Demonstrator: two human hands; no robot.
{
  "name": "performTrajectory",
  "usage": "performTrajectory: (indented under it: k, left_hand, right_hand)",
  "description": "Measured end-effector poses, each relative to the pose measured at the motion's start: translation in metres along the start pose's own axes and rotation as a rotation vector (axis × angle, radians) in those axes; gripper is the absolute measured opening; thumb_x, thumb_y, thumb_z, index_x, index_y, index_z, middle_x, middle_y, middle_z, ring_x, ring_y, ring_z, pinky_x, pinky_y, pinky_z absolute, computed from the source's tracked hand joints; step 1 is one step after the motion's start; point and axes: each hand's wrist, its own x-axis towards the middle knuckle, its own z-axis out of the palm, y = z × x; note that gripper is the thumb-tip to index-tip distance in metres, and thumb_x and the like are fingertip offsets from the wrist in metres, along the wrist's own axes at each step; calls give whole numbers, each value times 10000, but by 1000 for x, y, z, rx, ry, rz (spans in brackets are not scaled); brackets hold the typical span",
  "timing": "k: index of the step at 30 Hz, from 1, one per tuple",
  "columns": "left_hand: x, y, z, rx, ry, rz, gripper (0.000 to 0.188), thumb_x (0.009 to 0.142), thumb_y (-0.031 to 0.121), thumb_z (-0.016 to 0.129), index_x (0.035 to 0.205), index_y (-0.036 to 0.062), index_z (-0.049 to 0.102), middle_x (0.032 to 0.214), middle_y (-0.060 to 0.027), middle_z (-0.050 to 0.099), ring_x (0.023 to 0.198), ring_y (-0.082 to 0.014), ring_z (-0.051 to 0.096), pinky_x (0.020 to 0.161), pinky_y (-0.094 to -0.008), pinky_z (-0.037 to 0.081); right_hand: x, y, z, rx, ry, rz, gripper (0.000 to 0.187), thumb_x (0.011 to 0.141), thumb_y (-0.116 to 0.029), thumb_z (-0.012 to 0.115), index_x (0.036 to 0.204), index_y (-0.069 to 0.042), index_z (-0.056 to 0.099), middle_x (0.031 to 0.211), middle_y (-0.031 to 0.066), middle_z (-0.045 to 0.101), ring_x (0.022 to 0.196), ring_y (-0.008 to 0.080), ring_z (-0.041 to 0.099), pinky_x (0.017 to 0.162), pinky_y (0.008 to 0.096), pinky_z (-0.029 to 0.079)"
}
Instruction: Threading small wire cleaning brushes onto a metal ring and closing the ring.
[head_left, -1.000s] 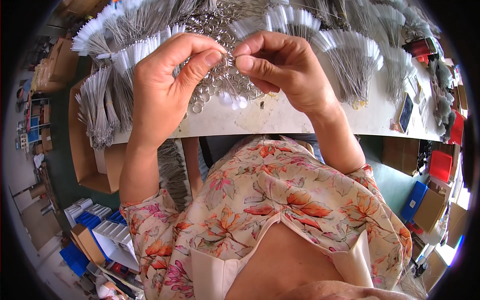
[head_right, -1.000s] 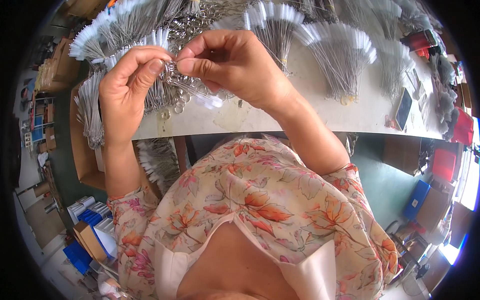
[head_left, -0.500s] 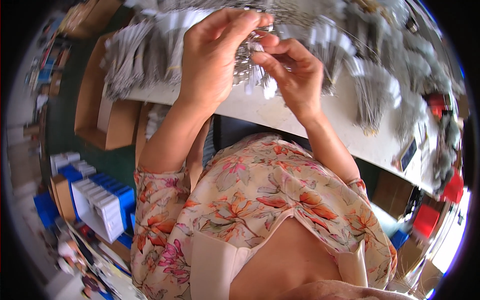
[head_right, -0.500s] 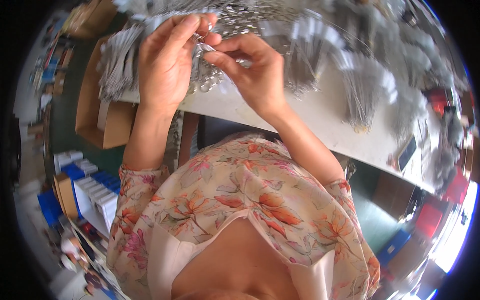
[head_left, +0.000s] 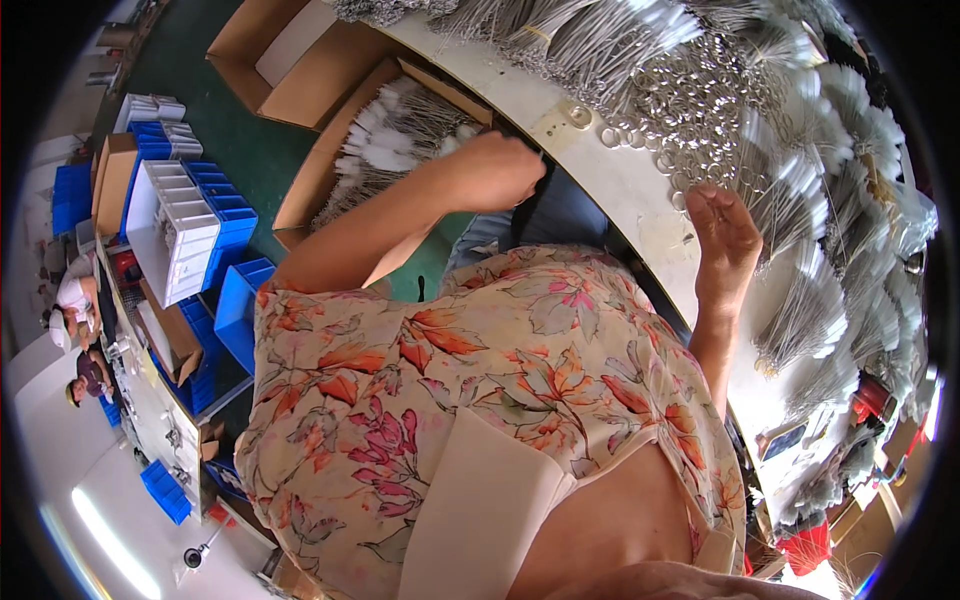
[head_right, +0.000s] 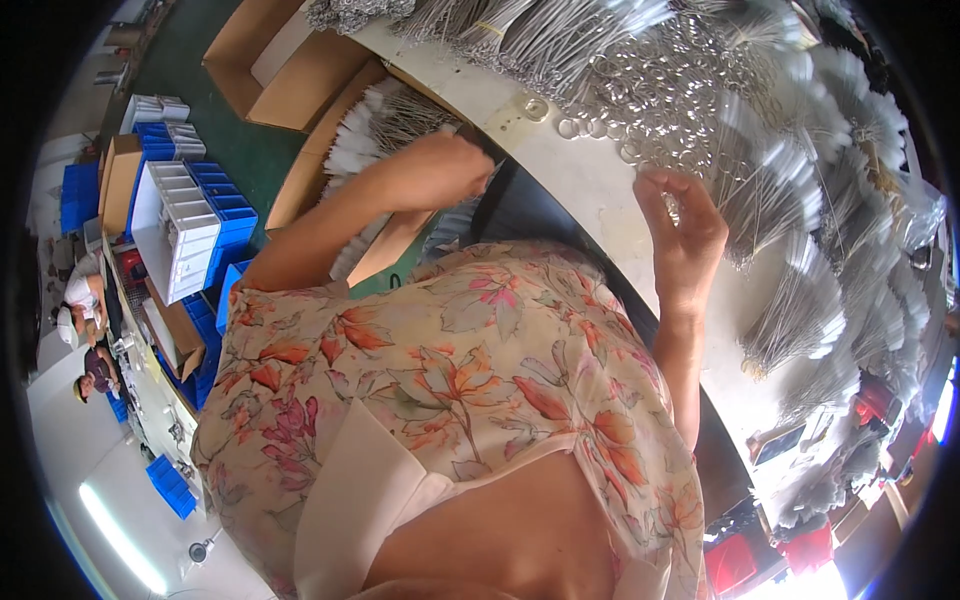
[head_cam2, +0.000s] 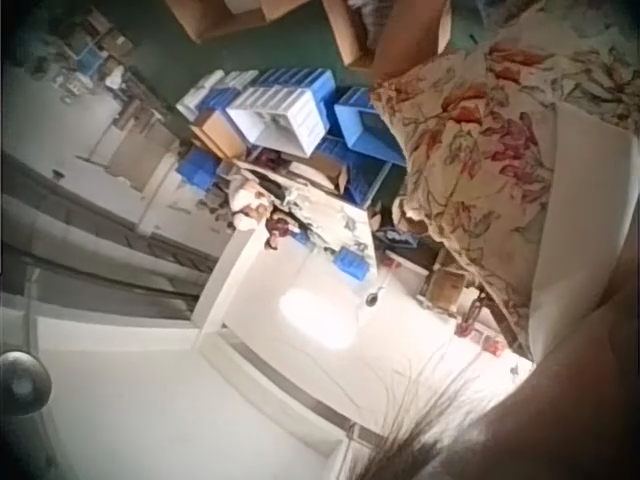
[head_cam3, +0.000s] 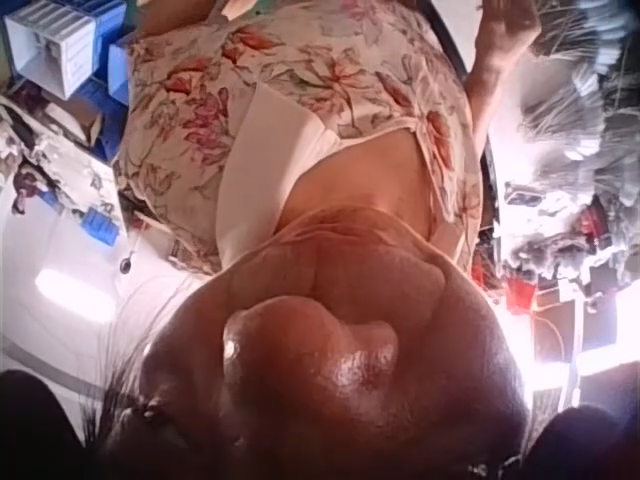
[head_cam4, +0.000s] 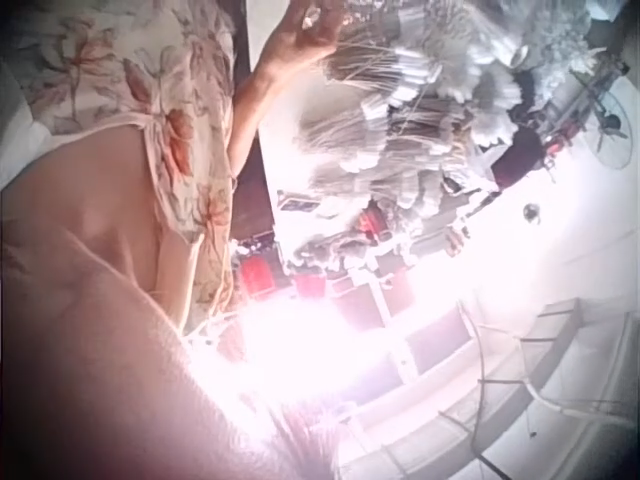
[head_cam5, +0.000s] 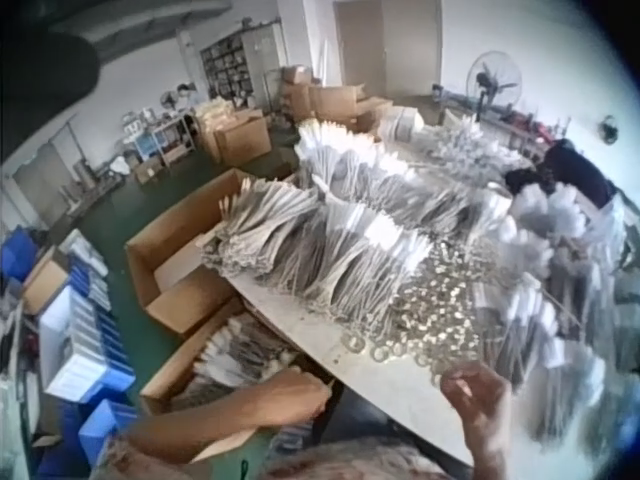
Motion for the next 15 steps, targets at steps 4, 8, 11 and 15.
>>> performTrajectory:
  k: [4, 8, 11, 15]
  left_hand:
    - [6, -54, 66, 106, -161, -268, 149, 715, 99, 542, 764, 1, 643, 753, -176, 627, 730, -335, 626, 643, -409, 489]
    - [-21, -151, 126, 133, -273, -444, 198, 724, 127, 588, 856, -7, 649, 827, -187, 636, 796, -331, 625, 693, -412, 487]
    - [-28, -146, 132, 177, -350, -398, 290, 740, 183, 646, 956, -9, 627, 901, -204, 626, 874, -321, 608, 764, -413, 468]
    - [-7, -123, 127, -294, -152, -284, 346, 748, 289, 663, 943, 6, 623, 894, -179, 626, 871, -328, 593, 763, -384, 457]
  right_hand:
    - [-6, 14, -7, -37, -25, 66, 128, 782, -17, 639, 907, 6, 627, 878, 44, 625, 867, 97, 545, 825, 240, 402]
    - [-9, 17, -10, 52, -22, 104, 141, 780, -13, 640, 918, 12, 622, 891, 48, 620, 876, 106, 545, 822, 242, 404]
    - [2, 25, -5, 7, -34, 155, 153, 784, -17, 640, 931, 16, 618, 906, 50, 616, 885, 110, 544, 819, 242, 402]
    - [10, 25, -1, 23, -52, 170, 137, 780, -29, 649, 911, 5, 632, 880, 43, 628, 852, 104, 556, 801, 238, 411]
